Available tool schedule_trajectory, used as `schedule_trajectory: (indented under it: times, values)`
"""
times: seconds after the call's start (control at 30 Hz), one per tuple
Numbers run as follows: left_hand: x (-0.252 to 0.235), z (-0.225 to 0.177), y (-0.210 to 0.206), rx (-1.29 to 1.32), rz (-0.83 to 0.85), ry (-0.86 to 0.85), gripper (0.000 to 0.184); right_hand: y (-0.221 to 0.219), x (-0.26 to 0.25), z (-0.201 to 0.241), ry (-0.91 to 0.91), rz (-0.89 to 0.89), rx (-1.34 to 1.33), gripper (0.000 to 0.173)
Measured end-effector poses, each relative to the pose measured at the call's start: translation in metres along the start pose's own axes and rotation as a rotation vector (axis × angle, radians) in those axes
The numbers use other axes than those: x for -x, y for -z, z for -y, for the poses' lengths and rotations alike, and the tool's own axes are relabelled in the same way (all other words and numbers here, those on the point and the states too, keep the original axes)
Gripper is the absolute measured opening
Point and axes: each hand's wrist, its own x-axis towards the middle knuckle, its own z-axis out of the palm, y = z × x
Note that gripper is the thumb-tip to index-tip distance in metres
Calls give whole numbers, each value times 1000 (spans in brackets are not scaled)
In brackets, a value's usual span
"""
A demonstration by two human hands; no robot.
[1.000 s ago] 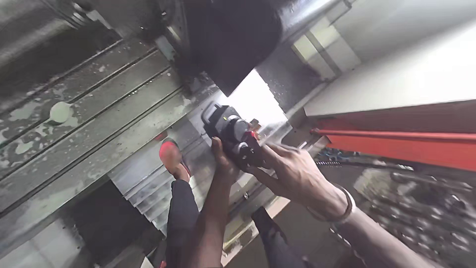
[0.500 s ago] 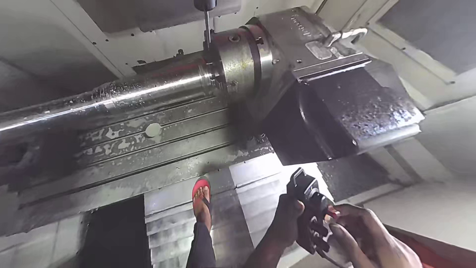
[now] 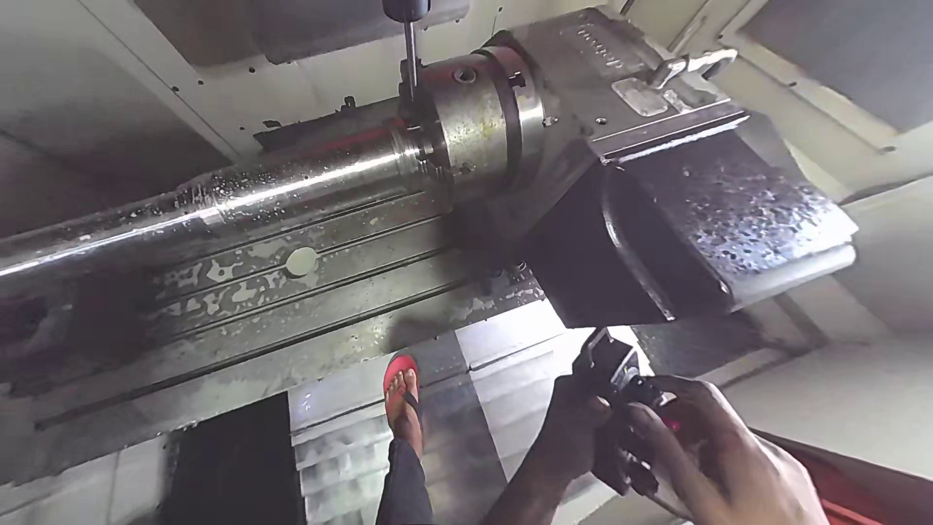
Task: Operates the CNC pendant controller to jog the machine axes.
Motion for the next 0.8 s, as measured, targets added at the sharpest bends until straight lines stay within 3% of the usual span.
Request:
schedule_trajectory:
  times: [0.2, 0.37, 0.47, 0.57, 0.7, 0.8]
  values:
    - [-5, 8, 5, -36, 10, -53, 53, 8, -3, 3, 95, 134, 14, 45]
    - [-4, 5, 0, -36, -10, -6, 49, 15, -9, -5, 296, 116, -54, 21]
    - [-5, 7, 1, 5, 19, -15, 51, 15, -9, -4, 185, 49, -74, 39]
    - [-8, 4, -1, 20, 38, -26, 50, 16, -8, 0, 5, 151, 10, 54]
    - [-8, 3, 1, -34, 14, -19, 56, 19, -8, 5, 190, 195, 40, 36]
    - [-10, 3, 1, -35, 28, -37, 52, 22, -13, 1, 290, 136, -78, 22]
